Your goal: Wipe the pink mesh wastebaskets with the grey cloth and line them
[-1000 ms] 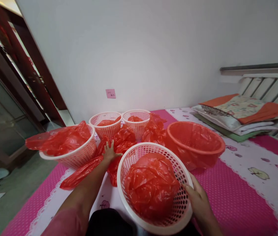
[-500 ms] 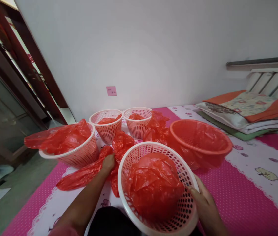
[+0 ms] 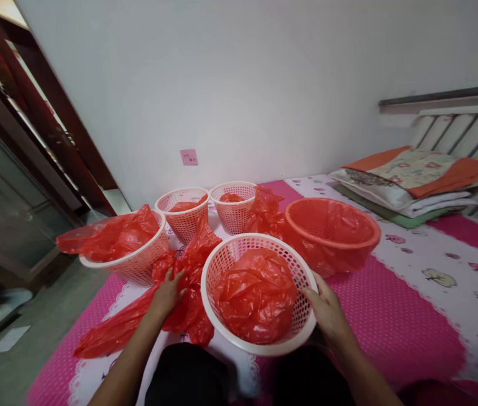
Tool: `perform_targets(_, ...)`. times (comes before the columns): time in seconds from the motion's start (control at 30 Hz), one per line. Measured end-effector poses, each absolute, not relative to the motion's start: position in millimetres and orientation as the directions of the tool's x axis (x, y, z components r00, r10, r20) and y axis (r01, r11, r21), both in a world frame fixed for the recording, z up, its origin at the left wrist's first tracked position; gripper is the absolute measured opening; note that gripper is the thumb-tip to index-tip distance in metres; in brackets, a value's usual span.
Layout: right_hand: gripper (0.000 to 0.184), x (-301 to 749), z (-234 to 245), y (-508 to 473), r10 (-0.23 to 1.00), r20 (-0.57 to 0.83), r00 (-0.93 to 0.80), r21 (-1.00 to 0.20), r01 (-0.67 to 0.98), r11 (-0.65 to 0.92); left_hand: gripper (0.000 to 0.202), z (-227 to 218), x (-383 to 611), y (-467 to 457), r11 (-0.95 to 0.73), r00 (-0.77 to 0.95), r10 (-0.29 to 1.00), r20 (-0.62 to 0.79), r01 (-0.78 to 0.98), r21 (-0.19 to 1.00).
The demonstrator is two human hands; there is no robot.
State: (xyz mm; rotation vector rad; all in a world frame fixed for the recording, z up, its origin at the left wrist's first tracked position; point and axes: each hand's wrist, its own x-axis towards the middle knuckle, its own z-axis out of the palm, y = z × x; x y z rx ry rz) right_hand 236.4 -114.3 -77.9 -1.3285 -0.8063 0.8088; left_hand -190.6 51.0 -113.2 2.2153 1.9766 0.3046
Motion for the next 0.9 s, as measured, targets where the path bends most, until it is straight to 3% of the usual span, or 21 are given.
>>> perform_targets(0.1,0.062,236.1,-75.6,-113.6,0.860,0.055,0.508,-0.996,-0.037,0.085,0.049,-73.1,-194.0,56.7,-0.187,0.151,0.976,0.158,0.951,0.246)
perform_targets(0.2,0.062,238.9,-78.4,-114.4,0.856,0.053,0.514,-0.996,-0.030,0.080,0.038,-26.4,-198.0,62.6,-0.252,0.129,0.910,0.395,0.927,0.278)
perform_targets(0.3,0.065,243.3,-83.7,-115.1,0.855,0.033,0.517,-0.999,-0.021,0.051,0.037,12.3,-214.7,65.5,-0.160,-0.064,0.739,0.671,0.950,0.267)
perform_targets(0.37,0.067,245.8,-86.6,-115.5,0.855,0.009,0.518,-1.000,-0.019,0.022,0.040,26.4,-233.2,65.6,-0.050,-0.123,0.678,0.725,0.976,0.212)
perform_targets(0.47,0.067,247.3,-88.3,-116.8,0.860,-0.033,0.509,-0.999,-0.025,-0.024,0.038,28.6,-261.0,64.2,0.088,-0.110,0.801,0.588,0.994,0.067)
perform_targets(0.6,0.068,245.8,-86.9,-118.0,0.863,-0.056,0.501,-0.997,-0.073,-0.022,0.023,18.9,-282.9,61.1,0.107,-0.074,0.948,0.310,0.990,-0.089)
perform_targets(0.9,0.063,241.6,-78.2,-116.6,0.857,-0.044,0.514,-0.997,-0.071,-0.009,0.027,25.5,-315.1,35.9,-0.150,0.149,0.983,0.104,0.989,0.006)
